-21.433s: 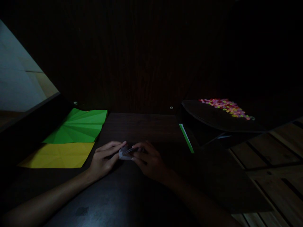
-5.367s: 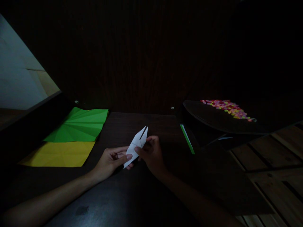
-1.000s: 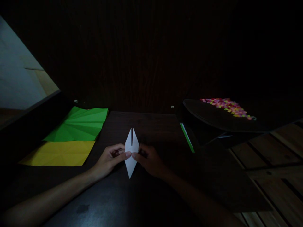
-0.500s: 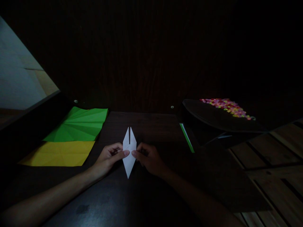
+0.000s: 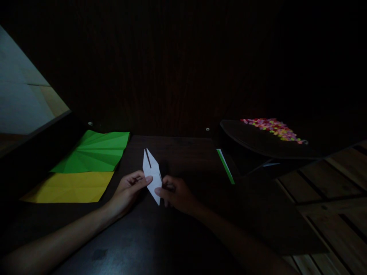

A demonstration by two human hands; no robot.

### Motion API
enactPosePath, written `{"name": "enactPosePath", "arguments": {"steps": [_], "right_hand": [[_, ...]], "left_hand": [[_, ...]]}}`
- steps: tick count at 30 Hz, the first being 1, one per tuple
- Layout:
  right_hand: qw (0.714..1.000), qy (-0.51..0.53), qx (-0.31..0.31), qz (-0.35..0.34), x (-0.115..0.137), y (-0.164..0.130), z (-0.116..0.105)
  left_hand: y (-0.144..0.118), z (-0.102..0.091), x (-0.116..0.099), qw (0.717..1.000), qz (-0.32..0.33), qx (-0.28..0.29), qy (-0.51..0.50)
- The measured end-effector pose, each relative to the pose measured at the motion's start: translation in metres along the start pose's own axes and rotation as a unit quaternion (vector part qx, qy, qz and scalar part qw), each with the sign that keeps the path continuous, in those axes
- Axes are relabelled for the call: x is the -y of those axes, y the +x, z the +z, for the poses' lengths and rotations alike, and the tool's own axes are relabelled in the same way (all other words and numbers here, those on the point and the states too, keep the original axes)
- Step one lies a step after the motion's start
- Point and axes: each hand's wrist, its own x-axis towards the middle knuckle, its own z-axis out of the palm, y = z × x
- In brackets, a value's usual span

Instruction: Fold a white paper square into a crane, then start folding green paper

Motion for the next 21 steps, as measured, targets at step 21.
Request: {"name": "enactPosePath", "arguments": {"steps": [21], "right_hand": [[0.999, 0.034, -0.027, 0.001, -0.0016, 0.0012, 0.0044]], "left_hand": [[0.0016, 0.0013, -0.0031, 0.999, -0.018, 0.012, -0.041]]}}
